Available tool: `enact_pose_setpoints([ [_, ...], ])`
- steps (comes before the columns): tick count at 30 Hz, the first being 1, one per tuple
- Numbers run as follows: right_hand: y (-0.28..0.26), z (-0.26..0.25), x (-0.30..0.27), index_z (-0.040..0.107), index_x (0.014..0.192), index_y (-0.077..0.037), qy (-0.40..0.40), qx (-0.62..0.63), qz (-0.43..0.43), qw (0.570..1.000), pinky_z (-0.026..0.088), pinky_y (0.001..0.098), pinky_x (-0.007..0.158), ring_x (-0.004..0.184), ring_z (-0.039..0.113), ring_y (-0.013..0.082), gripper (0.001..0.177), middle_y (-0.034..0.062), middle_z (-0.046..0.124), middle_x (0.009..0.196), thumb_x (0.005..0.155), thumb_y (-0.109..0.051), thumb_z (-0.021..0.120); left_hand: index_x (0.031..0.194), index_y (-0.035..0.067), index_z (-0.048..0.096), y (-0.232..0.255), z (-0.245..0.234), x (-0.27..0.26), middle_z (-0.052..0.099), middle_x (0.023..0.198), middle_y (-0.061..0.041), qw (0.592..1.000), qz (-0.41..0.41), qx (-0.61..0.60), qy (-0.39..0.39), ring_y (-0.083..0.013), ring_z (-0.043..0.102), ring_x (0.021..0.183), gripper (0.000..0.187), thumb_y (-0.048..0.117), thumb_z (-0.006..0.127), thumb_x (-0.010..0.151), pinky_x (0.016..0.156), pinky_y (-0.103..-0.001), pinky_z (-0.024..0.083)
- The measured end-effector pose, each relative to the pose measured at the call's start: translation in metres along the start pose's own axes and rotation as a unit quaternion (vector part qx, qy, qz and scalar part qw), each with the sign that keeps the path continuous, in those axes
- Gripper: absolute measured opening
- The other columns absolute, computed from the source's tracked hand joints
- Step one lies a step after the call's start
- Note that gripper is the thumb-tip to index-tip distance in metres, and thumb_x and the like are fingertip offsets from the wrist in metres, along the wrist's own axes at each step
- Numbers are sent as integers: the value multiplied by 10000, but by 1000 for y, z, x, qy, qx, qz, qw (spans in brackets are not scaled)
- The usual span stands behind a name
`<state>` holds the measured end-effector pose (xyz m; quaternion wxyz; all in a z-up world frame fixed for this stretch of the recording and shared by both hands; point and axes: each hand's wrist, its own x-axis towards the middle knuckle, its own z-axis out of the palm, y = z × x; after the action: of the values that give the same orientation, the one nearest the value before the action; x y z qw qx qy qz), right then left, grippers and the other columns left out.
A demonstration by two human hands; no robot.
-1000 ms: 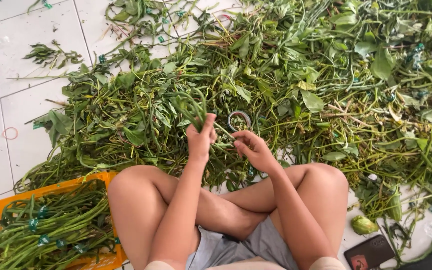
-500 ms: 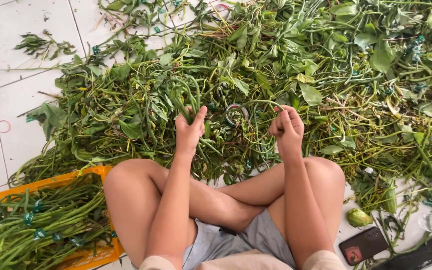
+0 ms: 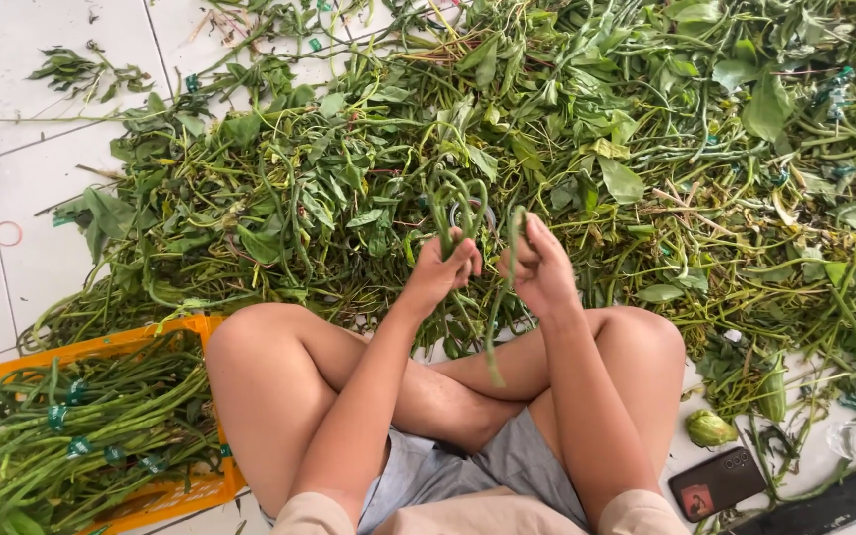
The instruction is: Selecting leafy vegetable stems from a pile, securing them into bunches with rubber bands, and trimming the ends with scissors.
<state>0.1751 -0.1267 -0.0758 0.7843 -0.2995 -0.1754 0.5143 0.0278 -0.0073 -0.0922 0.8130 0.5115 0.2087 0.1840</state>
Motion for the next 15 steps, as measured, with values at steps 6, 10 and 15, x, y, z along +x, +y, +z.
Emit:
enact_pose_setpoints([
  [6,25,-5,0,525,1144,-129,125,-2,29,992,346,246,454,418,291,61,140,-98,246,607,1097,-232,442,1001,96,568,-4,12,-7,550,634,-23,998,-8,-35,-55,-56,446,487,513,565,742,888,436,-176,392],
  [10,27,2,3,514,1170,-135,115,-37,-4,993,380,247,456,422,319,83,148,-68,256,612,1098,-230,426,1027,92,593,-7,6,-6,528,658,27,1000,15,20,-11,-20,480,524,430,470,765,916,466,-165,422],
  [15,30,13,-1,503,1163,-86,101,-74,-27,992,362,207,473,434,374,91,152,-46,319,594,1103,-187,405,976,66,577,73,57,-36,582,793,5,998,38,56,16,-75,564,765,427,303,895,817,754,-266,510],
])
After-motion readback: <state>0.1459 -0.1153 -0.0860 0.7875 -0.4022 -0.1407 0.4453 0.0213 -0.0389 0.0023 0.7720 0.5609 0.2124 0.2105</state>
